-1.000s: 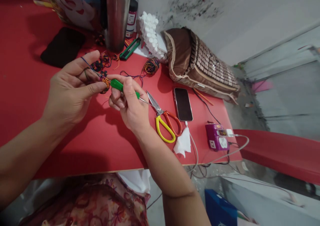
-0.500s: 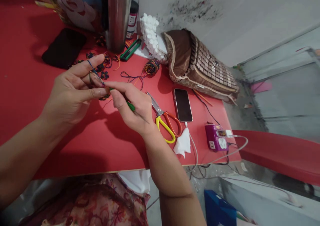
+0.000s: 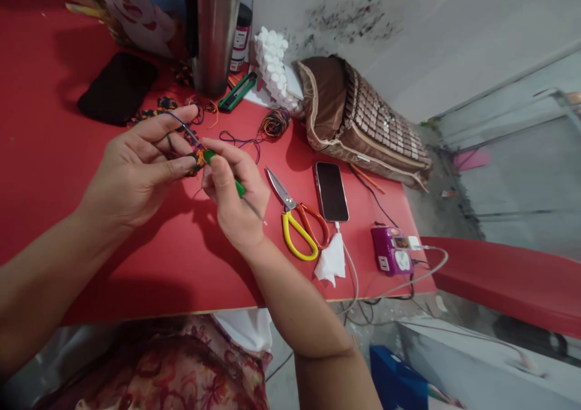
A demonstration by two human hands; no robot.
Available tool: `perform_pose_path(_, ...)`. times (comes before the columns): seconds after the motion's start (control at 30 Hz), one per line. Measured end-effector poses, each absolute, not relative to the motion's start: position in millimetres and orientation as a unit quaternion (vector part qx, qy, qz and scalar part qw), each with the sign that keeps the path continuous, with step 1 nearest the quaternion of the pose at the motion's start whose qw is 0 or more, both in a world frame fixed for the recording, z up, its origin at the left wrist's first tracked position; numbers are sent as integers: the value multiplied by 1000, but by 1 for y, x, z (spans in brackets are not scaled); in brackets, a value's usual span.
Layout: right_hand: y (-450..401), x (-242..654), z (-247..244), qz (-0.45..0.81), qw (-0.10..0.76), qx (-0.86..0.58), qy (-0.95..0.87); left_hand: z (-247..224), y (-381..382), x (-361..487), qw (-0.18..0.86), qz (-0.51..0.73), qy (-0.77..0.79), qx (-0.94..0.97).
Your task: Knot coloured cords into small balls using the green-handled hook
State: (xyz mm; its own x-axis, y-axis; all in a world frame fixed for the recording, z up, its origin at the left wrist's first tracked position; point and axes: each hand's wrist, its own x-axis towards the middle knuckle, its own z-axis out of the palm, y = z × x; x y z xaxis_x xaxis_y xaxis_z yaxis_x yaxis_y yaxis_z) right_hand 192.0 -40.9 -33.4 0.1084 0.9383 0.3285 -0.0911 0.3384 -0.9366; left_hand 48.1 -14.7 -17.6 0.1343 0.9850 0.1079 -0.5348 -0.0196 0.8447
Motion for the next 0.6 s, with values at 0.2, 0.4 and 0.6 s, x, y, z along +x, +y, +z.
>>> perform_pose_path(0.2, -24, 200, -23, 649, 555, -313, -416, -15, -13, 39, 655, 561, 299, 408)
perform_pose_path(0.4, -17, 214, -23, 699, 507, -346, -367, -11, -19, 40, 649, 538, 313, 438)
perform_pose_path(0.6, -32, 205, -27, 402, 593, -459, -526, -6, -24, 48, 565, 590, 345, 462)
